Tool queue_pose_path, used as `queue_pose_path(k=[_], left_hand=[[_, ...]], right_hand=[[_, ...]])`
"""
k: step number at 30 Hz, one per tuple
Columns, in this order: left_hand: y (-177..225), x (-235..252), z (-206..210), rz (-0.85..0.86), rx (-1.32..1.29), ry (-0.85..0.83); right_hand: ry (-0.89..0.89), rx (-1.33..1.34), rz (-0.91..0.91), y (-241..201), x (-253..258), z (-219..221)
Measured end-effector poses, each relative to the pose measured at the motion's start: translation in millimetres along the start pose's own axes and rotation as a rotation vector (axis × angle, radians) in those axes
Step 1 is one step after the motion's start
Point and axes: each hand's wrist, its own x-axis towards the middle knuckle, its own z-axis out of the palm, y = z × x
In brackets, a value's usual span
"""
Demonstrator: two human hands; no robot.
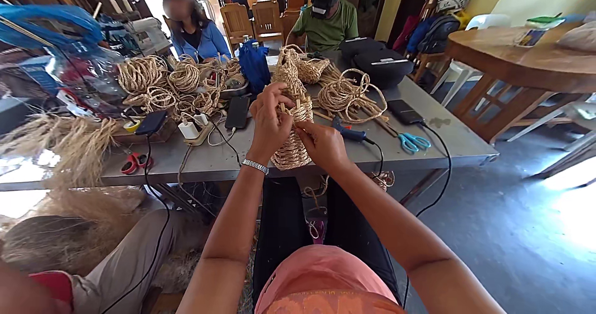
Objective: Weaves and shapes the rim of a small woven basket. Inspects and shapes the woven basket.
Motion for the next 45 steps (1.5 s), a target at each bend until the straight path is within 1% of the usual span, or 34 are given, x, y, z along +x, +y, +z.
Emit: queue_pose_path(k=[2, 4, 7, 9, 12, 18, 22, 25, 29, 32, 36, 39, 42, 43, 45], left_hand=[[3, 6, -2, 0.036, -0.018, -0.083], [1, 5, 0, 0.057, -0.047, -0.119], [2, 3, 4, 0.025, -0.078, -0.126], [5, 4, 5, -0.023, -0.05, -0.138], [12, 6, 7, -0.091, 0.035, -0.149], [23, 8, 15, -0.187, 0.048, -0.036], [24, 7, 20, -0.195, 0.104, -0.03], [24, 7, 23, -0.192, 0.135, -0.015], [23, 7, 30, -0.167, 0.157, 0.042], [21, 6, 31, -0.146, 0.119, 0.082], [15, -1, 30, -0.078, 0.041, 0.108], [1, -4, 18, 0.008, -0.152, 0.074], [-19, -2, -1, 0.067, -0.369, -0.028], [-25, -1, -7, 0.067, -0.396, -0.051], [-34, 0, -15, 0.059, -0.36, -0.064]], right_hand=[[-0.06, 0.0, -0.006, 1, 4, -11], [-0.124, -0.01, -0.012, 8, 10, -28], [-0.178, -0.061, 0.007, 19, 27, -54], [-0.175, -0.078, 0.005, 25, 41, -63], [-0.161, -0.088, 0.006, 28, 63, -63], [-0.216, -0.065, 0.09, 23, 87, -59], [-0.22, -0.043, 0.068, 21, 96, -60], [-0.27, 0.029, 0.118, 27, 102, -56], [-0.33, 0.173, 0.241, 40, 96, -43], [-0.308, 0.251, 0.284, 45, 88, -38], [-0.192, 0.325, 0.248, 41, 62, -33], [-0.117, 0.287, 0.222, 22, 43, -32], [-0.082, 0.265, 0.163, 6, 31, -26], [-0.068, 0.265, 0.133, 2, 29, -22], [-0.042, 0.279, 0.087, -5, 25, -9]])
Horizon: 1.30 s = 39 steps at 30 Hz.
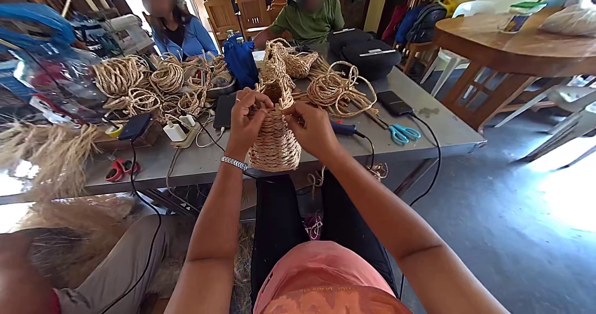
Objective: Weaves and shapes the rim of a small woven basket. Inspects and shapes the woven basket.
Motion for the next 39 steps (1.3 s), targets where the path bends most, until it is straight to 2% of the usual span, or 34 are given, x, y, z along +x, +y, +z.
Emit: queue_pose_path(k=[6, 11, 19, 25, 28, 33, 36, 39], left_hand=[[6, -14, -2, -0.088, 0.317, 0.081], [3, -15, 12, -0.09, 0.246, 0.161], [0, -16, 22, -0.05, 0.377, 0.196], [1, -18, 19, -0.051, 0.375, 0.152], [12, -17, 18, -0.095, 0.442, 0.099], [34, -19, 31, -0.191, 0.548, 0.194], [33, -19, 27, -0.181, 0.497, 0.209], [2, -5, 10, -0.1, 0.257, 0.18]], right_hand=[[0.075, -0.03, -0.055, -2, -7, 34], [0.089, -0.134, -0.076, 4, -7, 32], [0.117, -0.187, -0.062, 6, -1, 30], [0.078, -0.207, -0.053, 6, -3, 28], [0.09, -0.184, -0.043, 5, -6, 31], [0.132, -0.082, -0.043, 1, -14, 38], [0.122, 0.002, -0.036, 0, -17, 38], [0.071, 0.081, -0.014, -6, -13, 36]])
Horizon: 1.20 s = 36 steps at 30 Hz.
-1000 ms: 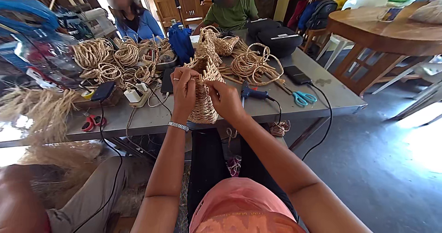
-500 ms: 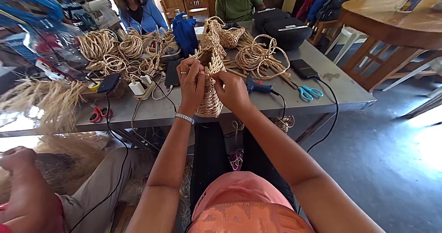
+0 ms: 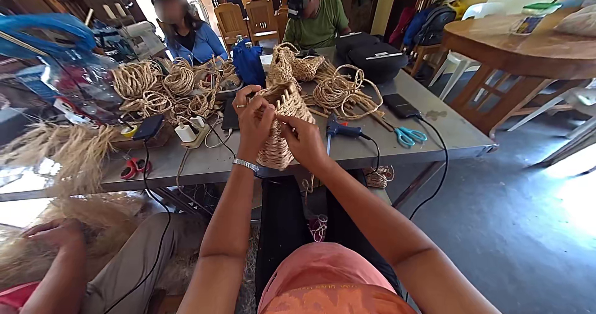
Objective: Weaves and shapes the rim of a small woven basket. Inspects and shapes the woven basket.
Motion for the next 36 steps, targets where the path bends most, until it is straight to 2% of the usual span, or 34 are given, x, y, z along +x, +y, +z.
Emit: queue_pose_path(k=[3, 5, 8, 12, 17, 22, 28, 32, 36], left_hand=[[-28, 26, -6, 0.043, -0.265, -0.174], [-38, 38, -8, 0.025, -0.324, -0.25], [-27, 41, -17, -0.034, -0.203, -0.29], [3, 26, -24, 0.093, 0.069, -0.24], [5, 17, -23, 0.127, 0.083, -0.249], [10, 17, -20, 0.05, 0.077, -0.239], [21, 19, -13, -0.052, 0.143, -0.234], [22, 18, -13, -0.04, 0.21, -0.246], [21, 19, -14, -0.001, 0.226, -0.253]], right_hand=[[-0.092, 0.001, 0.046, -9, 6, 1], [-0.152, -0.03, 0.075, -9, 9, 4], [-0.198, -0.047, 0.143, -4, 12, 3], [-0.22, -0.112, 0.265, 5, 19, -17], [-0.203, -0.244, 0.286, 9, 34, -52], [-0.207, -0.35, 0.187, -2, 58, -58], [-0.215, -0.542, -0.055, -13, 80, -52], [-0.191, -0.561, -0.204, -5, 90, -47], [-0.099, -0.528, -0.264, 5, 91, -38]])
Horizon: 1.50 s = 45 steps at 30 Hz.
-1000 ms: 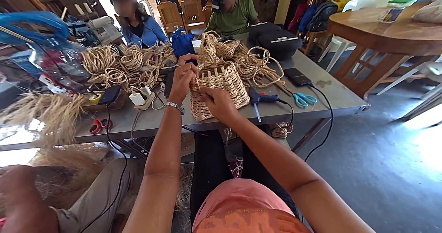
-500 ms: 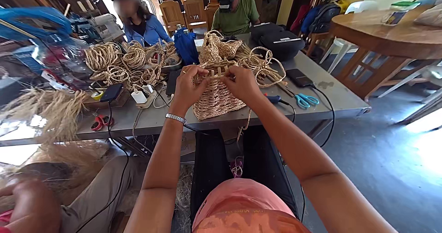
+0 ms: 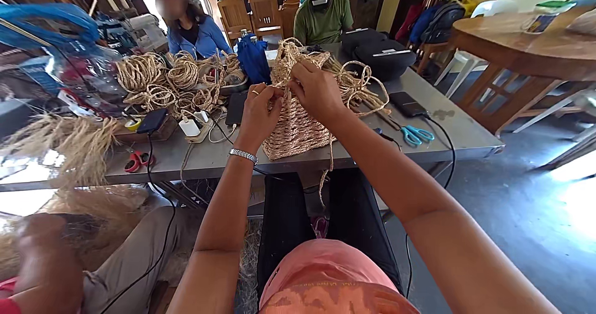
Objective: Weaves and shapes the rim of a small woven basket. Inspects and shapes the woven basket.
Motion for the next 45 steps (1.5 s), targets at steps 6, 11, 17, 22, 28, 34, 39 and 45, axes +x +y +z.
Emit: queue_pose_path(k=[6, 11, 17, 22, 28, 34, 39, 45], left_hand=[[-2, 2, 5, -0.011, 0.041, -0.004], [-3, 3, 8, -0.029, 0.05, -0.001], [14, 2, 8, -0.078, 0.07, 0.07], [17, 4, 5, -0.06, 0.09, 0.063], [16, 3, 5, -0.017, 0.058, 0.1], [16, 7, 8, -0.01, 0.041, 0.12], [17, 11, 11, -0.099, 0.103, 0.078], [24, 18, 22, -0.209, 0.167, 0.05]], right_hand=[[-0.128, -0.028, 0.167, -6, 2, 1], [-0.237, -0.025, 0.208, -4, 10, 0], [-0.301, -0.013, 0.195, -13, 5, -12], [-0.257, -0.052, 0.127, -21, 1, -8], [-0.187, -0.039, 0.089, -13, -5, 2], [-0.128, 0.01, 0.071, -8, -20, 8], [-0.124, 0.031, 0.109, -14, -20, 7], [-0.277, 0.003, 0.289, -3, -2, 1]])
